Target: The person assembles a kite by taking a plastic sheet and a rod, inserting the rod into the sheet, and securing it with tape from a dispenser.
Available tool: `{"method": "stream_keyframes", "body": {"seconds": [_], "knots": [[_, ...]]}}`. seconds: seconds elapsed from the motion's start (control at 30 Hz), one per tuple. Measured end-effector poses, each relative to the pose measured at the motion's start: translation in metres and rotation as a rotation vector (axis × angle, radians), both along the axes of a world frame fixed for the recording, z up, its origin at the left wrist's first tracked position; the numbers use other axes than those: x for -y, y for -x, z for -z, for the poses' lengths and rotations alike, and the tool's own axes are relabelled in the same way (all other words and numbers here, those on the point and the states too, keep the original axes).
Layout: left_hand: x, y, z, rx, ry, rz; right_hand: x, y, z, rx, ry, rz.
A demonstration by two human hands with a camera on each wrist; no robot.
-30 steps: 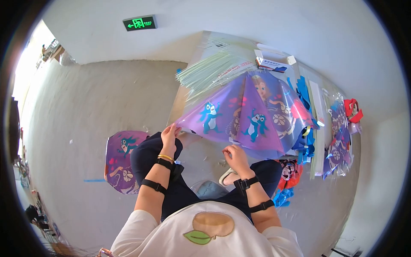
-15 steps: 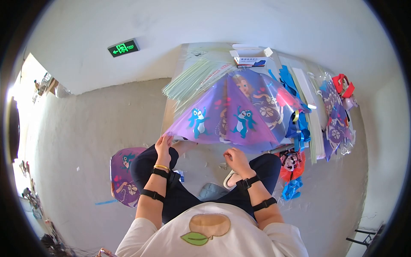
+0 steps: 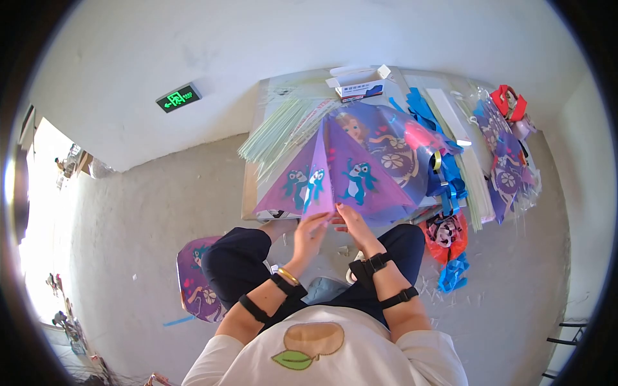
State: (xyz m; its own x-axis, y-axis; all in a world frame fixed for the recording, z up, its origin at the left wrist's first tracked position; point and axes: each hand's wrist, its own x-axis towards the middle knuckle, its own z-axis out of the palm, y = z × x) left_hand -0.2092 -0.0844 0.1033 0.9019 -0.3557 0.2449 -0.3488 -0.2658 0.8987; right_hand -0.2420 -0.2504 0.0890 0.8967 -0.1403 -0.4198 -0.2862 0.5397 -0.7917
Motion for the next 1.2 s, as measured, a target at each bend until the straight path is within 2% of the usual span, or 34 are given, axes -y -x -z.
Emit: {"method": "stream_keyframes", "body": {"seconds": [0.03, 0.07, 0.1, 0.13, 0.17, 0.2, 0.27, 0.33, 0.4, 0.47, 0.53, 0.6, 0.63, 0.67, 0.7, 0.77, 0.83, 0.93, 1.07, 1.2], "knots": [[0.011, 0.003, -0.004, 0.045, -0.097, 0.084, 0.004, -0.001, -0.001, 0.002, 0.0, 0.007], [0.019, 0.006, -0.006, 0.088, -0.195, 0.167, 0.008, -0.002, 0.002, 0.037, 0.222, 0.018], [0.026, 0.008, -0.007, 0.089, -0.195, 0.171, 0.014, -0.002, 0.011, 0.07, 0.444, 0.027], [0.032, 0.01, -0.007, 0.121, -0.185, 0.249, 0.022, -0.004, 0.02, 0.07, 0.443, 0.032], [0.034, 0.011, -0.008, 0.153, -0.176, 0.327, 0.035, -0.005, 0.04, 0.073, 0.583, 0.083], [0.034, 0.009, -0.005, 0.153, -0.176, 0.332, 0.049, -0.003, 0.053, 0.075, 0.723, 0.135], [0.028, 0.001, 0.007, 0.113, -0.138, 0.35, 0.078, 0.0, 0.061, 0.021, 0.73, 0.262], [0.011, -0.011, 0.012, 0.075, -0.167, 0.3, 0.116, 0.012, 0.065, -0.099, 1.009, 0.278], [-0.012, -0.026, 0.022, 0.033, -0.198, 0.236, 0.144, 0.025, 0.072, -0.244, 1.441, 0.345], [-0.035, -0.048, 0.033, 0.022, -0.273, 0.172, 0.154, 0.035, 0.065, -0.331, 1.681, 0.355], [-0.051, -0.071, 0.04, -0.05, -0.258, 0.085, 0.146, 0.033, 0.055, -0.335, 1.608, 0.355], [-0.064, -0.1, 0.052, -0.122, -0.241, 0.003, 0.127, 0.025, 0.048, -0.21, 1.698, 0.342], [-0.07, -0.117, 0.06, -0.042, -0.327, -0.073, 0.118, 0.02, 0.048, -0.094, 1.697, 0.338], [-0.073, -0.133, 0.064, 0.038, -0.412, -0.149, 0.108, 0.014, 0.048, -0.088, 1.698, 0.335], [-0.075, -0.147, 0.061, 0.039, -0.412, -0.154, 0.096, 0.007, 0.047, -0.003, 1.649, 0.285], [-0.075, -0.174, 0.058, -0.153, -0.422, -0.259, 0.073, -0.003, 0.047, 0.081, 1.596, 0.231], [-0.072, -0.197, 0.054, -0.13, -0.506, -0.287, 0.053, -0.01, 0.048, 0.178, 1.471, 0.172], [-0.065, -0.226, 0.062, -0.099, -0.65, -0.31, 0.029, -0.013, 0.036, 0.166, 1.384, 0.076], [-0.05, -0.261, 0.076, -0.012, -0.801, -0.324, 0.024, -0.015, 0.039, 0.186, 1.334, -0.007], [-0.036, -0.291, 0.087, 0.003, -0.758, -0.337, 0.024, -0.022, 0.024, 0.094, 1.217, -0.072]]}}
